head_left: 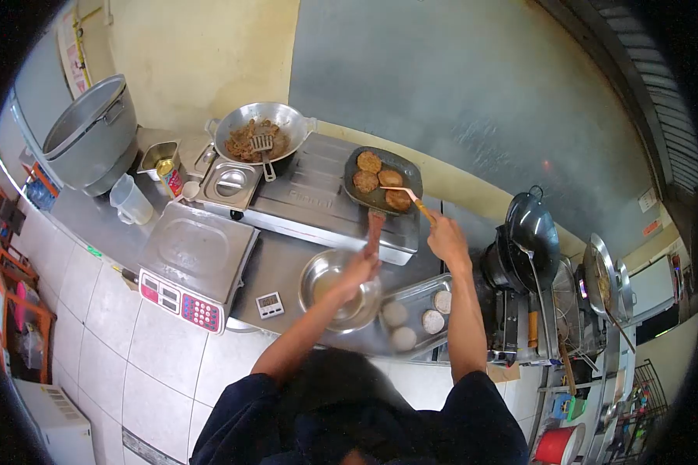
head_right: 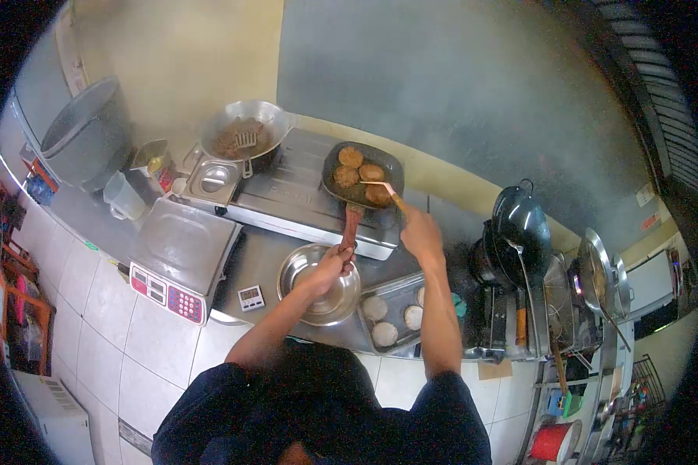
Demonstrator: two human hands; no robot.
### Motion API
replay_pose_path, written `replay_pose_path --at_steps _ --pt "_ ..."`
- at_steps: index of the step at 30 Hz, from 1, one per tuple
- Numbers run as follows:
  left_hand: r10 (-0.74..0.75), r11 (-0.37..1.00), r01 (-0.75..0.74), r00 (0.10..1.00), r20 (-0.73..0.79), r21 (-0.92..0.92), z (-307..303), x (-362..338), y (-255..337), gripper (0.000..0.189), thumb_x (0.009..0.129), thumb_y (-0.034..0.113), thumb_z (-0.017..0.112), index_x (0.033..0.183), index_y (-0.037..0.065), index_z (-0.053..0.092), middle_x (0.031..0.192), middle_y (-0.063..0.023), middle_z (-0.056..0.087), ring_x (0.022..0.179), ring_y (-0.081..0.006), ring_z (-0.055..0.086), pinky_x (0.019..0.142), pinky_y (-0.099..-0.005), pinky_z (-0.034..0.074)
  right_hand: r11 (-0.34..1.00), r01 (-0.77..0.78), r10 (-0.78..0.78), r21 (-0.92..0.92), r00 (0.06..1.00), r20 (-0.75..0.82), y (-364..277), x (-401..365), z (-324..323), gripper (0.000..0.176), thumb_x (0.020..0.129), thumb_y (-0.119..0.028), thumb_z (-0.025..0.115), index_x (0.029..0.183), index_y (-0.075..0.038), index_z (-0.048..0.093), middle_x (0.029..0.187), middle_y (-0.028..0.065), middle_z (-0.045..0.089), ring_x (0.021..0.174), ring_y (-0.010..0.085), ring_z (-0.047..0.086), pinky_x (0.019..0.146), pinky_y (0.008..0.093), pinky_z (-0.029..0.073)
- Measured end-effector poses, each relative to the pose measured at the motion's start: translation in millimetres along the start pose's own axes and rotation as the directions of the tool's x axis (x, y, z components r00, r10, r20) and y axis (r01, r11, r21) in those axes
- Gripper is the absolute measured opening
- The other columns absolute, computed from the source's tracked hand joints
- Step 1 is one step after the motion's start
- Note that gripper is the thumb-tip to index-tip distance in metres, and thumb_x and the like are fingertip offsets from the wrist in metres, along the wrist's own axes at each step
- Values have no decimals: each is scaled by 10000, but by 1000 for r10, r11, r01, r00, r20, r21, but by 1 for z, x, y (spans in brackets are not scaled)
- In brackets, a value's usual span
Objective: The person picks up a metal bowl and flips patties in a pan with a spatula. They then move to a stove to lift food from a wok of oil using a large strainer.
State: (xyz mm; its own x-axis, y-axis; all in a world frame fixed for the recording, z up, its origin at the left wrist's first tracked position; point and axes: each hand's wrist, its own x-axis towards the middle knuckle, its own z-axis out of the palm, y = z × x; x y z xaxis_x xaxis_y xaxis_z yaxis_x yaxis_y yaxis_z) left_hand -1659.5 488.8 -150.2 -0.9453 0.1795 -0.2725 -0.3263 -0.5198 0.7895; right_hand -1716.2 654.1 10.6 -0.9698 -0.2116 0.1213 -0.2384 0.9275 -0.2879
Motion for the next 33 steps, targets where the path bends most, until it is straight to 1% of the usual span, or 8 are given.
replay_pose_path --at_steps 7,15,19,21,24,25,27,33 --pt "5 999 -5 1000 -5 -45 -2 1 -4 82 968 203 450 986 128 478 780 35 485 597 -49 400 532 -201 320 996 -24 22 -80 1000 -22 -8 1 16 358 799 -15 497 1150 -41 560 912 276 616 870 447 590 755 521 469" --pt "13 999 -12 1000 24 -48 0 6 -5 90 966 207 454 1008 135 488 778 41 475 591 -55 396 533 -218 336 999 -15 8 -43 987 -160 -2 19 39 370 793 4 505 1159 -29 546 943 285 608 865 436 599 759 499 483" --pt "-2 1000 1 999 -32 -23 1 6 -8 105 967 208 453 1027 132 493 776 42 474 583 -53 389 525 -211 327 999 -32 32 2 982 -185 -1 29 38 372 795 2 512 1164 -38 545 950 276 609 882 431 595 766 501 476" --pt "23 999 -24 997 71 25 -10 17 -20 294 959 270 436 1211 118 436 864 23 515 702 -82 460 648 -262 419 999 -38 35 -19 988 -149 1 31 34 382 796 -2 513 1174 -48 543 956 270 611 890 430 592 770 501 473" --pt "-1 999 -2 999 49 50 -13 18 -19 290 960 258 433 1216 123 446 855 24 514 685 -71 455 631 -251 417 997 -13 7 -73 996 -87 -7 26 18 394 794 -6 512 1182 -64 543 967 261 613 907 427 586 776 502 467" --pt "3 999 -5 999 43 45 -11 15 -16 290 960 258 433 1216 123 446 855 24 514 685 -71 455 631 -251 417 995 0 -7 -103 998 -66 -8 22 14 396 791 -7 510 1180 -70 546 972 257 614 917 425 583 779 503 464" --pt "30 999 -30 1000 3 -18 -6 8 -10 102 966 216 455 1003 132 501 772 43 493 576 -52 397 523 -205 321 994 0 -4 -110 999 -39 -1 20 17 390 785 -9 510 1168 -70 552 971 256 615 920 425 581 782 504 461" --pt "10 999 -9 1000 10 -40 -6 8 -8 86 962 222 463 991 148 499 774 54 498 593 -47 418 531 -205 337 998 -16 16 -64 1000 6 5 13 0 395 764 -11 505 1146 -79 575 964 244 623 940 421 574 810 503 448"
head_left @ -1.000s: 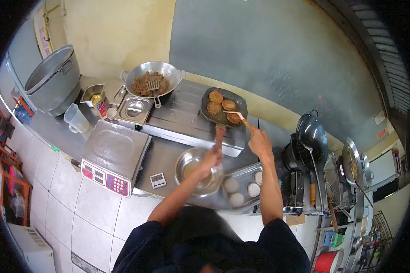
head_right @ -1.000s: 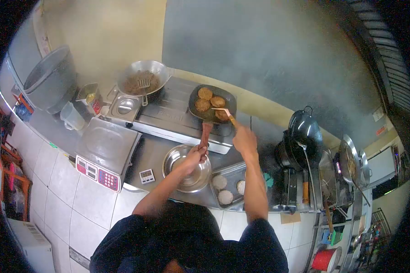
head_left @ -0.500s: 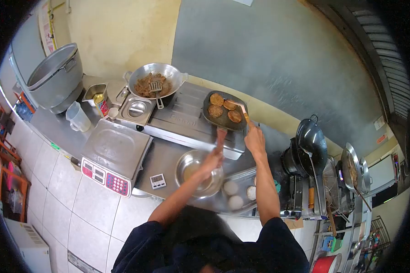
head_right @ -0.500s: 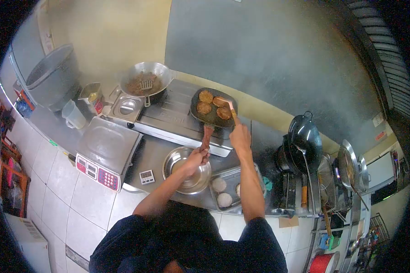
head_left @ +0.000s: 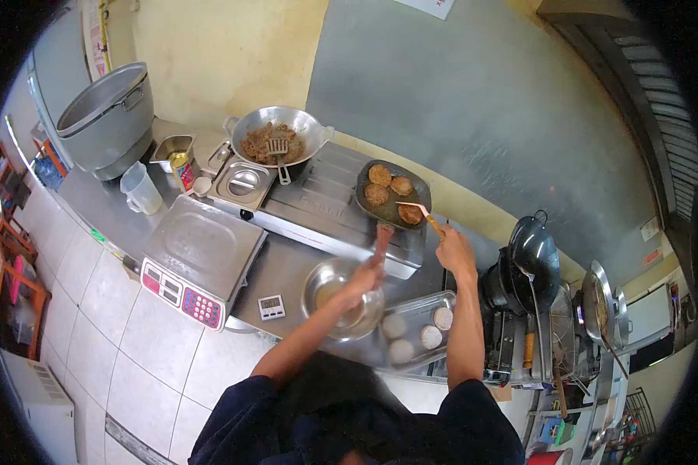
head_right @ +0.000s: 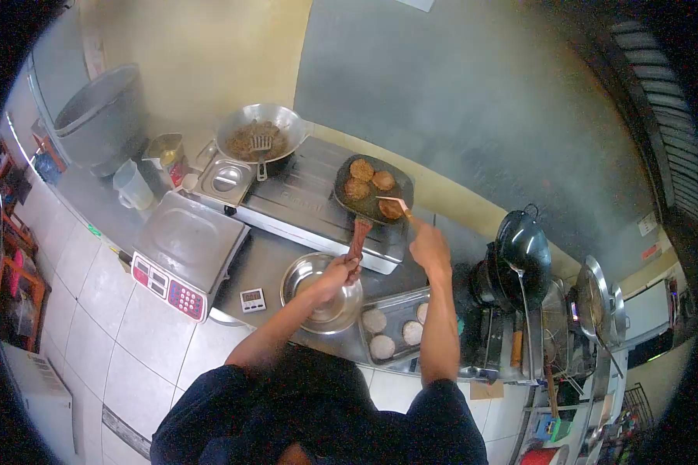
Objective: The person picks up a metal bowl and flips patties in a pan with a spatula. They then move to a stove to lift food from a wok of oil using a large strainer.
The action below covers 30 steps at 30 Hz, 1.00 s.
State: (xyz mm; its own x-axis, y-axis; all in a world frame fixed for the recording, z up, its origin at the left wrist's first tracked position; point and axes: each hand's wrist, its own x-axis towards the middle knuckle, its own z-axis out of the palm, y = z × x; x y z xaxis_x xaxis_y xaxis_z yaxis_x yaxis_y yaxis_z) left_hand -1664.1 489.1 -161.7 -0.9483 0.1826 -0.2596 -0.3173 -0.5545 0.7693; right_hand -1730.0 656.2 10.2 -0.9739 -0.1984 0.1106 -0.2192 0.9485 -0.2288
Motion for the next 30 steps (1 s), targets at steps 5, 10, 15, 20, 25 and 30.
replay_pose_path --at_steps 5,10,15,20,25,30 --pt "16 1000 -16 1000 5 16 2 -3 1 92 961 226 470 994 146 500 776 52 501 597 -50 425 532 -203 340 1000 16 -16 -6 1000 -13 13 12 0 462 750 -35 520 1199 -128 573 967 250 627 937 423 587 823 493 465" --pt "40 999 -40 999 15 6 0 2 -1 101 958 227 480 1004 139 497 774 44 498 599 -54 426 538 -202 344 1000 -2 2 12 1000 -27 3 16 17 376 769 -6 501 1133 -45 585 962 264 617 943 418 579 816 502 451" --pt "15 999 -17 999 38 41 -3 5 -5 237 941 227 454 1150 117 460 824 36 515 663 -57 453 597 -219 392 998 -5 10 67 997 -72 3 18 49 376 784 7 495 1150 -41 570 971 290 601 931 435 579 800 507 457" --pt "16 1000 -16 1000 14 -26 2 0 2 86 961 200 463 993 123 487 789 27 490 574 -59 395 498 -207 304 994 0 13 105 993 -119 -12 18 31 371 800 -1 502 1164 -37 562 1017 295 587 933 456 569 803 508 457" --pt "15 1000 -14 1000 -19 24 0 7 -5 85 962 209 462 973 128 485 789 24 490 574 -55 392 501 -209 305 990 47 -26 134 988 -151 -10 38 11 409 796 13 508 1201 -30 542 1043 283 588 982 449 552 840 490 449" --pt "-9 999 13 997 -71 47 6 1 4 92 961 220 466 966 129 480 791 29 491 583 -53 405 521 -212 323 983 133 -109 125 977 -183 -5 46 8 399 791 17 510 1184 -35 556 1014 280 598 983 438 558 853 484 444"
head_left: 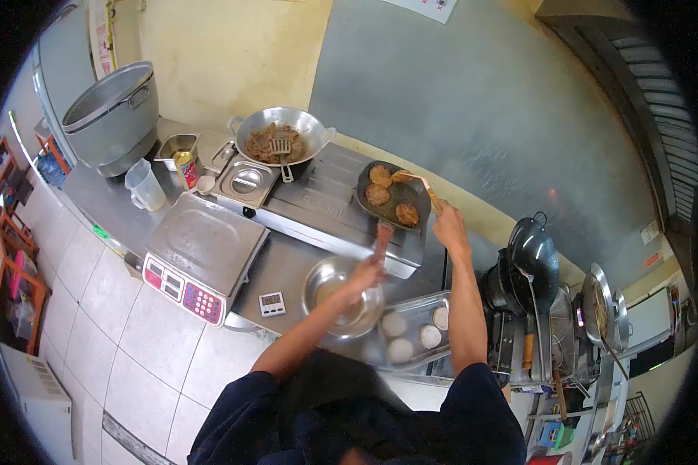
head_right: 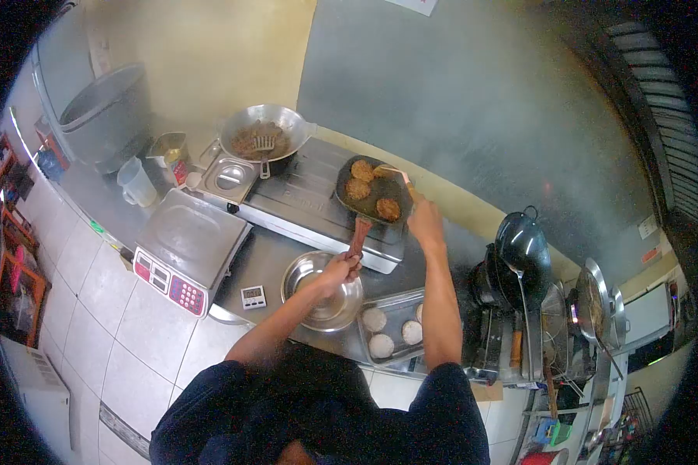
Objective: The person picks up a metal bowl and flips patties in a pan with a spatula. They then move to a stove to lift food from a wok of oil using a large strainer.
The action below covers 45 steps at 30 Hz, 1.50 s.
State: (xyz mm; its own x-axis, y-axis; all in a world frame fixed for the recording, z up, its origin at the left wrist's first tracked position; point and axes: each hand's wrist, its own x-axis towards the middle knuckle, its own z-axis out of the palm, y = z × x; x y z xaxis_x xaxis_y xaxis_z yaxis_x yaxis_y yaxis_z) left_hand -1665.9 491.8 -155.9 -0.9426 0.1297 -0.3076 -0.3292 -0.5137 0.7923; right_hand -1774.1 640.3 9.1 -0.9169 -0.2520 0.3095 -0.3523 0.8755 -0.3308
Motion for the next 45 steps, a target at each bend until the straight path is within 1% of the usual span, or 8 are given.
replay_pose_path --at_steps 10,12,16,18,27,35,37,45 --pt "20 1000 -20 1000 19 -9 -5 6 -8 112 964 225 461 1005 123 479 782 30 495 592 -59 424 531 -211 340 995 -84 87 -56 995 57 15 -19 -13 360 782 -12 526 1134 -55 587 1003 266 607 968 430 567 825 477 450" --pt "-11 997 5 996 85 74 -10 10 -13 347 960 283 421 1271 129 421 931 12 531 798 -93 469 715 -284 407 993 -98 100 -59 995 28 16 -18 -11 363 782 -8 524 1135 -57 588 1001 267 607 965 430 567 820 482 450" --pt "-11 996 2 995 103 86 -8 9 -16 345 961 312 429 1250 123 434 922 15 524 807 -97 474 715 -280 412 996 -81 81 -27 996 -27 -8 -10 -7 384 778 9 516 1149 -64 581 999 259 611 958 431 569 799 492 454" --pt "53 999 -52 998 35 -15 3 1 -8 134 978 249 432 962 127 487 767 35 481 591 -55 404 529 -206 335 994 -82 85 -74 996 32 12 3 29 395 779 1 511 1166 -53 570 978 258 618 918 435 584 786 498 465" --pt "31 999 -30 999 33 -28 4 -8 -6 203 980 295 424 990 104 492 797 26 483 612 -65 399 548 -216 352 986 -129 144 -108 978 149 22 -45 13 423 795 -8 522 1210 -86 546 946 250 620 913 429 582 784 507 457" --pt "38 998 -35 998 57 -46 1 -5 -8 230 976 317 428 1021 100 490 825 24 485 624 -63 386 562 -228 368 996 -83 87 -39 991 98 18 -76 -56 400 824 -39 525 1214 -120 552 989 214 625 935 414 576 800 492 457" --pt "45 998 -42 998 50 -51 0 -3 -10 226 975 316 428 1020 104 495 807 30 482 621 -58 385 555 -223 361 986 -104 132 -133 965 226 7 -84 -56 369 825 -45 527 1188 -100 562 976 232 621 937 421 574 807 496 456" --pt "44 999 -44 998 38 0 7 -8 -3 215 973 318 438 993 113 502 778 40 490 610 -57 397 544 -219 355 992 -118 124 -52 981 147 -19 -54 -43 330 821 -30 502 1140 -74 573 972 269 608 945 444 561 803 513 448"
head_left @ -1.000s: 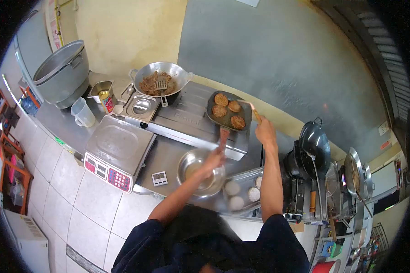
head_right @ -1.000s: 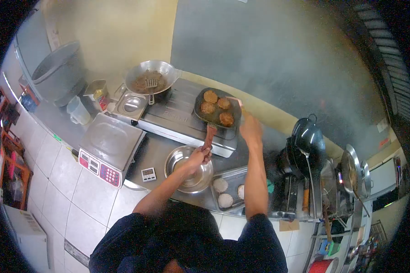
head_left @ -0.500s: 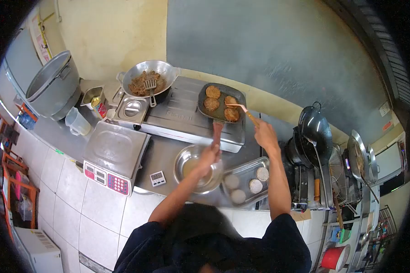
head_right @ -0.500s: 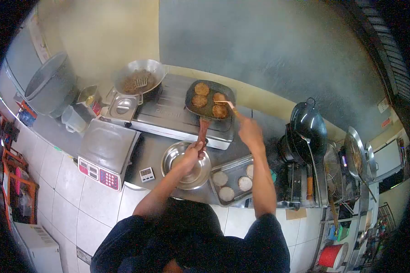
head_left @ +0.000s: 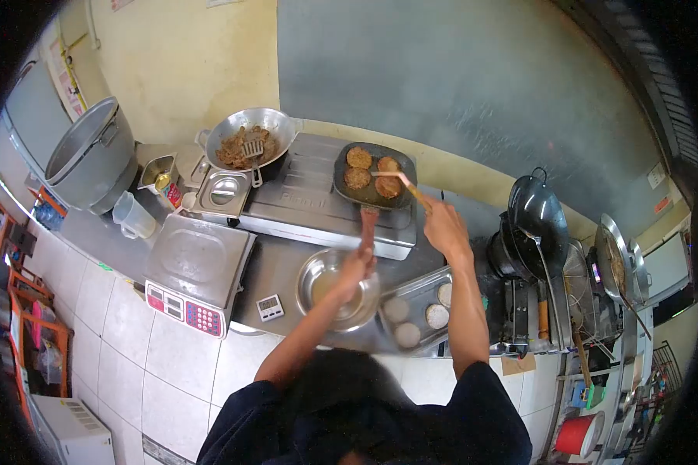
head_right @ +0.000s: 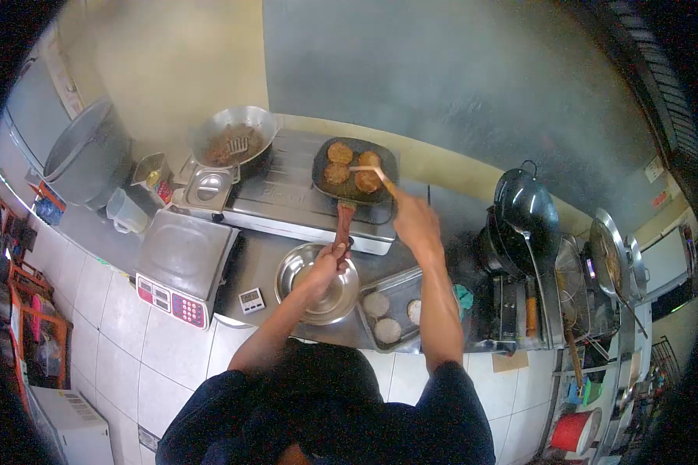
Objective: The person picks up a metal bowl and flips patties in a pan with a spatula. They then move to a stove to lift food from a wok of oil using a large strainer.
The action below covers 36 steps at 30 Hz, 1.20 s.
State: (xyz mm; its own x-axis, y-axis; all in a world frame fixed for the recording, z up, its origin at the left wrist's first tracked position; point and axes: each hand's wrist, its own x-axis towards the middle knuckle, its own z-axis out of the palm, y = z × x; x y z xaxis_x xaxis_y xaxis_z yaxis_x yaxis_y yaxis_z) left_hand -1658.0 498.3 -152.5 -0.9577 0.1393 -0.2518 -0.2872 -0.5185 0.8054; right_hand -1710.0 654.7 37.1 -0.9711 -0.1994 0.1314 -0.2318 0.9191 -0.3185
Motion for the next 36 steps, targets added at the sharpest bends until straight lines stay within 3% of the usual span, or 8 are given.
replay_pose_path --at_steps 3,8,13,17,22,29,32,36 --pt "2 1000 -2 1000 -23 18 0 1 -5 214 972 320 441 980 115 502 773 38 492 599 -57 397 528 -219 347 988 110 -94 108 985 -143 -3 40 33 348 799 -18 491 1135 -68 569 969 275 606 962 451 554 809 515 442" --pt "20 996 -20 1000 -3 82 -3 5 -3 223 971 329 445 956 115 507 746 37 488 597 -59 408 528 -223 356 989 144 -140 24 983 -123 -11 93 81 402 774 11 476 1159 -67 559 946 290 591 975 449 557 822 492 453" --pt "33 998 -32 999 -10 56 -9 8 -6 218 972 323 442 939 116 502 739 34 488 611 -71 427 560 -236 382 981 195 -193 13 978 -75 18 89 94 453 754 49 479 1181 -80 557 966 272 607 971 421 574 817 480 462" --pt "39 998 -39 999 -1 53 -6 7 -5 210 974 313 436 949 115 501 750 34 494 625 -71 440 572 -235 385 984 172 -176 53 983 62 22 69 56 480 746 75 481 1188 -89 568 986 252 620 973 411 576 809 475 459" --pt "19 998 -17 1000 -21 68 -4 7 -4 206 976 303 428 1019 113 495 803 36 501 635 -74 441 572 -235 387 978 202 -202 50 979 -10 14 54 23 448 752 69 484 1165 -76 581 996 252 617 973 416 572 805 469 454" --pt "0 996 5 998 -61 86 2 1 -4 211 975 304 434 1024 110 502 801 36 498 633 -64 435 546 -234 378 997 70 -70 18 997 26 6 52 74 417 747 38 487 1146 -41 582 1003 254 613 989 415 565 817 470 453" --pt "6 998 -2 998 -62 56 5 4 2 151 981 239 424 993 104 489 775 26 477 576 -56 383 513 -202 322 999 45 -46 12 996 75 2 52 61 429 739 48 473 1148 -32 576 993 270 608 986 416 567 833 479 448" --pt "12 1000 -10 997 -79 30 9 -1 -1 157 982 252 426 1003 105 479 778 28 478 575 -57 383 516 -203 325 988 138 -143 74 987 75 7 45 42 441 731 57 468 1150 -33 572 972 291 603 976 425 566 842 489 440"
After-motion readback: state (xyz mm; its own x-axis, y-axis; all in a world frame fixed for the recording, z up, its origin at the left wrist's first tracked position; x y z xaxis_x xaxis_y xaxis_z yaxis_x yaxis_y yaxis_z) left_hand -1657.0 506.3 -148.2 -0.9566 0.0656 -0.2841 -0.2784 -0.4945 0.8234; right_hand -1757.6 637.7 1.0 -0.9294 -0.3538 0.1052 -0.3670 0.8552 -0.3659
